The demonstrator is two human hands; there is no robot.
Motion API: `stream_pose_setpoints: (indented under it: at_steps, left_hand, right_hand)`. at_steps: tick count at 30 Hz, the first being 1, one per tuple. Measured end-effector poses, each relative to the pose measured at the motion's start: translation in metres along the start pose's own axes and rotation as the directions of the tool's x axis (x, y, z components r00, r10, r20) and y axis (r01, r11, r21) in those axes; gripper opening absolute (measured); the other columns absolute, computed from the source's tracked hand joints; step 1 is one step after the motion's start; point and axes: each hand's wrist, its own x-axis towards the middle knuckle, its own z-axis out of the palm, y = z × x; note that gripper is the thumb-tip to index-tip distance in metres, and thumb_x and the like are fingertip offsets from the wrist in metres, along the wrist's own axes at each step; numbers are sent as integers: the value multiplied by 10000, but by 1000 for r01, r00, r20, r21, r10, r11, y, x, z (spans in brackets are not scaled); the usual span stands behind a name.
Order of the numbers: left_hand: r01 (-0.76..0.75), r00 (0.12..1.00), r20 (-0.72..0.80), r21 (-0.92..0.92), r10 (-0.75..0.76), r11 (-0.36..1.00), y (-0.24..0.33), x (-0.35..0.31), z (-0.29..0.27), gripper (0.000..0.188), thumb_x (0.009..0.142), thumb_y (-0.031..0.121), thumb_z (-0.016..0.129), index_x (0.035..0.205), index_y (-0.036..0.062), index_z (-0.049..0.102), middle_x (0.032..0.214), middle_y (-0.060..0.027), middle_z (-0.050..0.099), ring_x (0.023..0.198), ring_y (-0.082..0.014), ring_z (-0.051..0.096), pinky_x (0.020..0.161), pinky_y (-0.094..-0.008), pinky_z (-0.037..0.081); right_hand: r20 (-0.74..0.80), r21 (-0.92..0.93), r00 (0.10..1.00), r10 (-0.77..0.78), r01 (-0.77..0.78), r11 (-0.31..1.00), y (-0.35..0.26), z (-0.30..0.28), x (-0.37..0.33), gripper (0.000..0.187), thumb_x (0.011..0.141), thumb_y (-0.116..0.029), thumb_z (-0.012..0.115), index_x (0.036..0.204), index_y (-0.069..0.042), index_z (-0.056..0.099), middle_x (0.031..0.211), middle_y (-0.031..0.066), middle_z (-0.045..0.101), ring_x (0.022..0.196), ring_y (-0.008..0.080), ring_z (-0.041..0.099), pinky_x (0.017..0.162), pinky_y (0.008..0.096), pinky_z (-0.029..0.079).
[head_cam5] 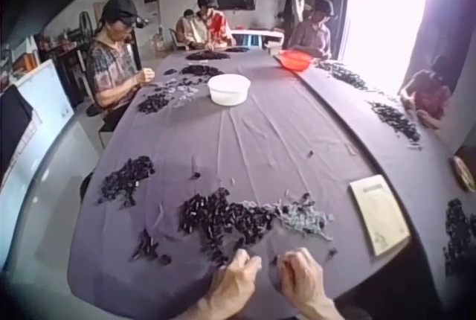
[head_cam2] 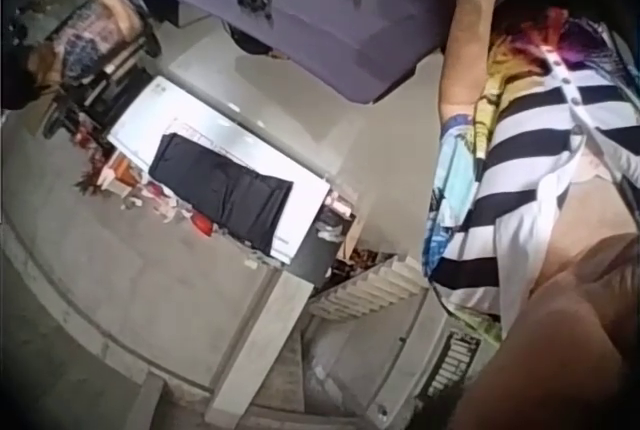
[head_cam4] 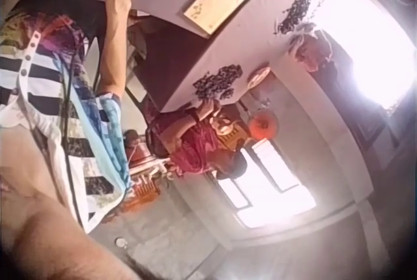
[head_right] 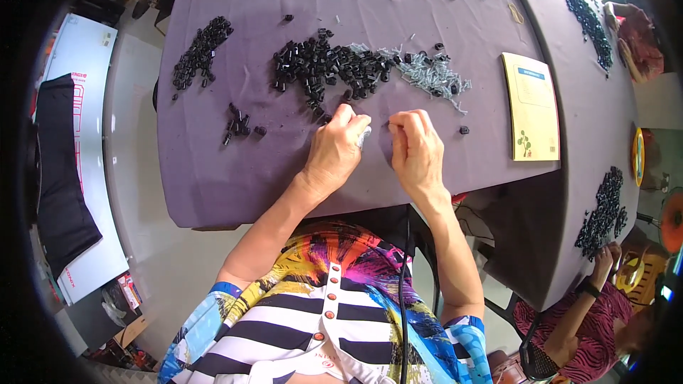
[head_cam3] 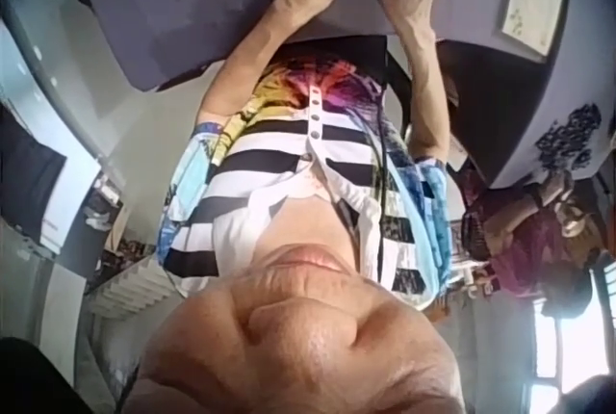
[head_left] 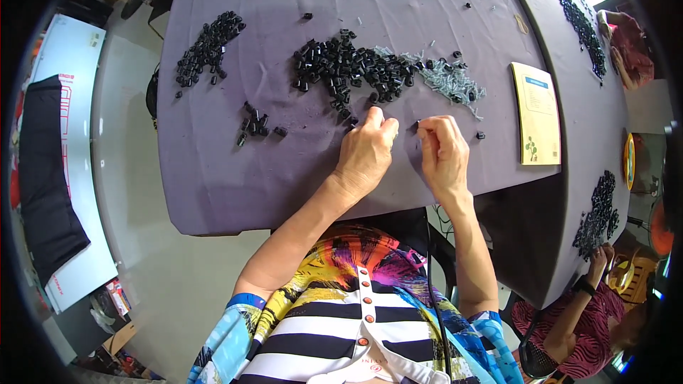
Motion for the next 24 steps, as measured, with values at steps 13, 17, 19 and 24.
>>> stream_pose_setpoints:
  at_steps: [13, 17, 19, 24]
  left_hand:
    - [-61, 980, -197, -291, 2, 955, -2, -17, -2, 209, 791, -104, 509, 960, 15, 538, 893, -159, 591, 771, -333, 631, 663, -381, 507]
    - [256, 958, 110, -746, -265, 615, -5, -28, -11, 135, 862, -91, 502, 937, 3, 564, 837, -35, 636, 712, -118, 628, 620, -255, 532]
    - [259, 953, 111, -782, -282, 568, -10, -32, -14, 166, 877, -81, 506, 973, 1, 613, 856, -16, 625, 732, -76, 601, 641, -241, 551]
    - [270, 936, 140, -875, -324, 402, -22, -41, -16, 247, 869, -86, 508, 1045, 6, 654, 875, -51, 631, 725, -98, 605, 620, -270, 574]
  right_hand:
    - [81, 271, 968, 236, -250, 930, -12, 24, -22, 49, 888, -6, 565, 934, -9, 581, 786, 31, 569, 650, 91, 532, 617, 223, 449]
    - [226, 513, 907, 354, -420, 748, -23, 29, -27, 46, 920, -28, 556, 951, -20, 589, 788, -15, 573, 666, 47, 527, 629, 192, 454]
    - [262, 569, 889, 375, -456, 684, -25, 32, -27, 49, 925, -30, 554, 954, -23, 592, 789, -24, 573, 671, 41, 525, 629, 188, 455]
    - [283, 541, 879, 382, -476, 693, -29, 32, -26, 74, 921, -23, 562, 981, -19, 606, 783, -26, 585, 681, 34, 533, 645, 182, 463]
